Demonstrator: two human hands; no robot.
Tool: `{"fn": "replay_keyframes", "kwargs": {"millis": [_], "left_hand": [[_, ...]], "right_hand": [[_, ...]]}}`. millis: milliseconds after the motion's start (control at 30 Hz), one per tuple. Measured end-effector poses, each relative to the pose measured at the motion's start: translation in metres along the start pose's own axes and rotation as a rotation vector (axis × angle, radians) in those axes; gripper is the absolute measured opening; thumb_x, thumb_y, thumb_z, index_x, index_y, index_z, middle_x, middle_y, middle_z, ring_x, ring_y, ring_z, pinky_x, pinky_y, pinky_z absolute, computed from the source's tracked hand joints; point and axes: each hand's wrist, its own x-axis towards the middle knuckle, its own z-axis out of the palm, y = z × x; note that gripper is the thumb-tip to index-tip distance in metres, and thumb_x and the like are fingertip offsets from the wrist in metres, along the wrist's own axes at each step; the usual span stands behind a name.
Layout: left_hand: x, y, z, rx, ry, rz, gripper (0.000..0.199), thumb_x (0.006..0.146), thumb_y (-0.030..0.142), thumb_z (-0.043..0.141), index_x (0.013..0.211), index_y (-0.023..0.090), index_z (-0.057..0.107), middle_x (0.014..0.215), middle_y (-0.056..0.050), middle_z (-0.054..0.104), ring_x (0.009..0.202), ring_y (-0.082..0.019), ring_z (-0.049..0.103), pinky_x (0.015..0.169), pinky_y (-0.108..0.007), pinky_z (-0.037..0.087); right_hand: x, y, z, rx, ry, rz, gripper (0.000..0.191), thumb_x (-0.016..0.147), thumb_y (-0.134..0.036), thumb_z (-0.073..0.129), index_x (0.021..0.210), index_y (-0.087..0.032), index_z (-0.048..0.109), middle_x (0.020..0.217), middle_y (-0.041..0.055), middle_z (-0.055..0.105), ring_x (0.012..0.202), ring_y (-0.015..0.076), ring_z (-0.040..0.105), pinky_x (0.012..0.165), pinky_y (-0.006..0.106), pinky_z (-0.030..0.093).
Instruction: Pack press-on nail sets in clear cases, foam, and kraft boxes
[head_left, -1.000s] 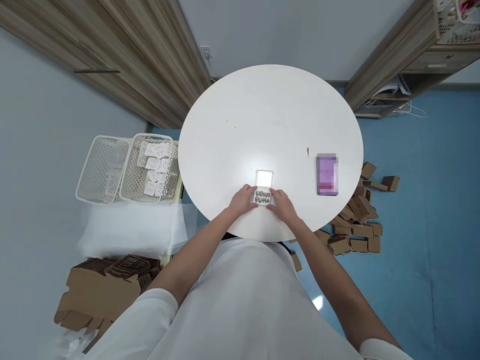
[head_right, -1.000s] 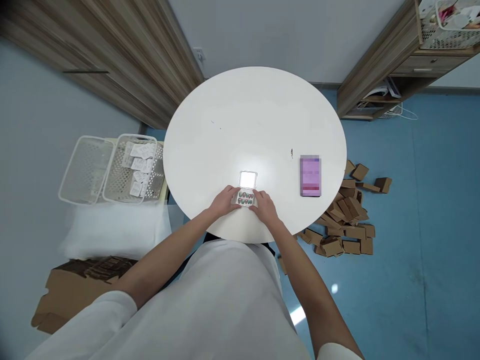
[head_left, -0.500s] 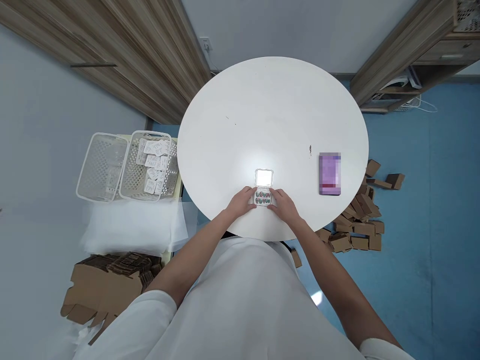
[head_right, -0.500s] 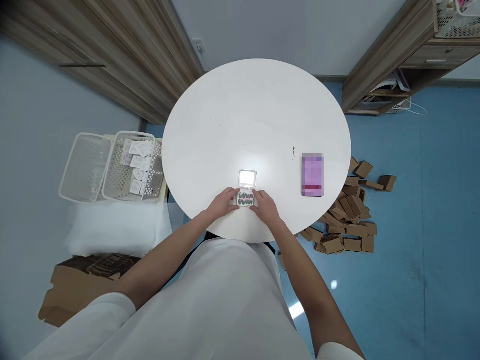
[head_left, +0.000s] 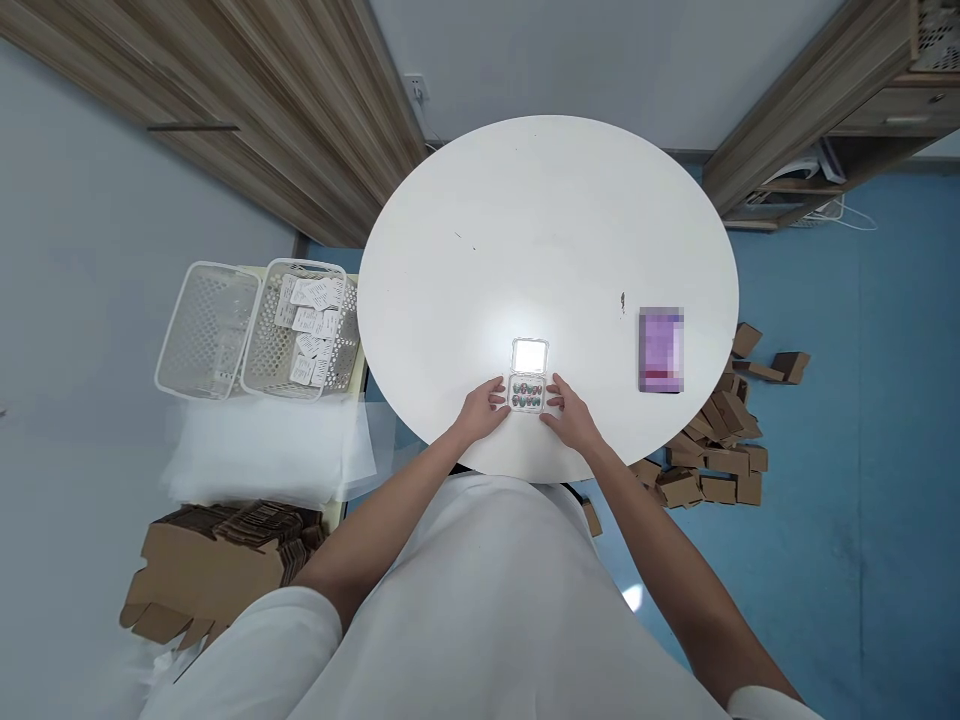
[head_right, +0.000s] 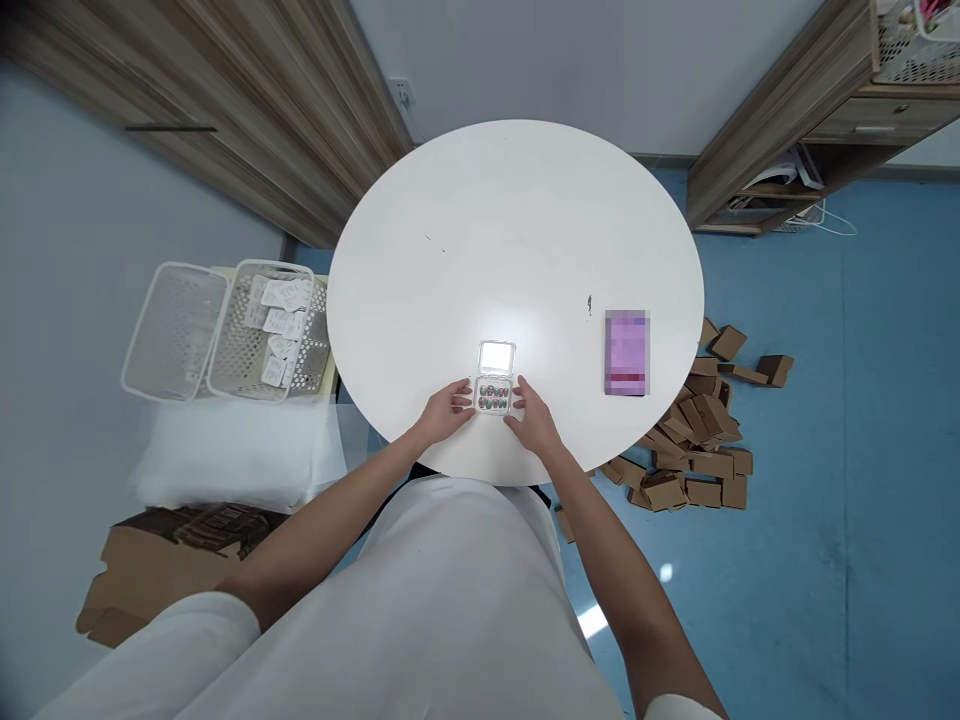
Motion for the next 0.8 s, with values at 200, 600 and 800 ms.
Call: {"fn": "replay_keyframes", "kwargs": {"millis": [200, 600, 800], "left_hand": [[0.003, 0.007, 0.005, 0.004, -0.029, 0.029, 0.050, 0.070, 0.019, 0.059, 0.119, 0.021, 0.048, 0.107, -0.007, 0.055, 0.081, -0.013, 0.054, 0.073, -0.029, 0.048], [-0.012, 0.011, 0.000, -0.367, 0.034, -0.018, 0.045, 0.071, 0.023, 0.060, 0.115, 0.020, 0.052, 0.102, -0.007, 0.053, 0.076, -0.011, 0.054, 0.074, -0.028, 0.044], [-0.025, 0.014, -0.019, -0.495, 0.018, -0.021, 0.035, 0.074, 0.032, 0.059, 0.105, 0.018, 0.054, 0.078, -0.002, 0.057, 0.069, -0.011, 0.056, 0.069, -0.029, 0.046]], "right_hand": [[0.006, -0.002, 0.001, 0.068, -0.007, 0.049, 0.076, 0.067, -0.019, 0.056, 0.134, -0.028, 0.024, 0.119, 0.0053, 0.047, 0.092, 0.0173, 0.054, 0.082, 0.038, 0.047], [-0.004, -0.021, 0.000, 0.371, 0.055, 0.055, 0.055, 0.063, -0.014, 0.051, 0.117, -0.025, 0.049, 0.109, 0.0043, 0.048, 0.079, 0.0131, 0.053, 0.069, 0.030, 0.049], [-0.014, -0.048, 0.008, 0.462, 0.124, 0.058, 0.046, 0.066, -0.021, 0.051, 0.111, -0.024, 0.054, 0.103, 0.0034, 0.051, 0.066, 0.0098, 0.049, 0.060, 0.027, 0.045]]}}
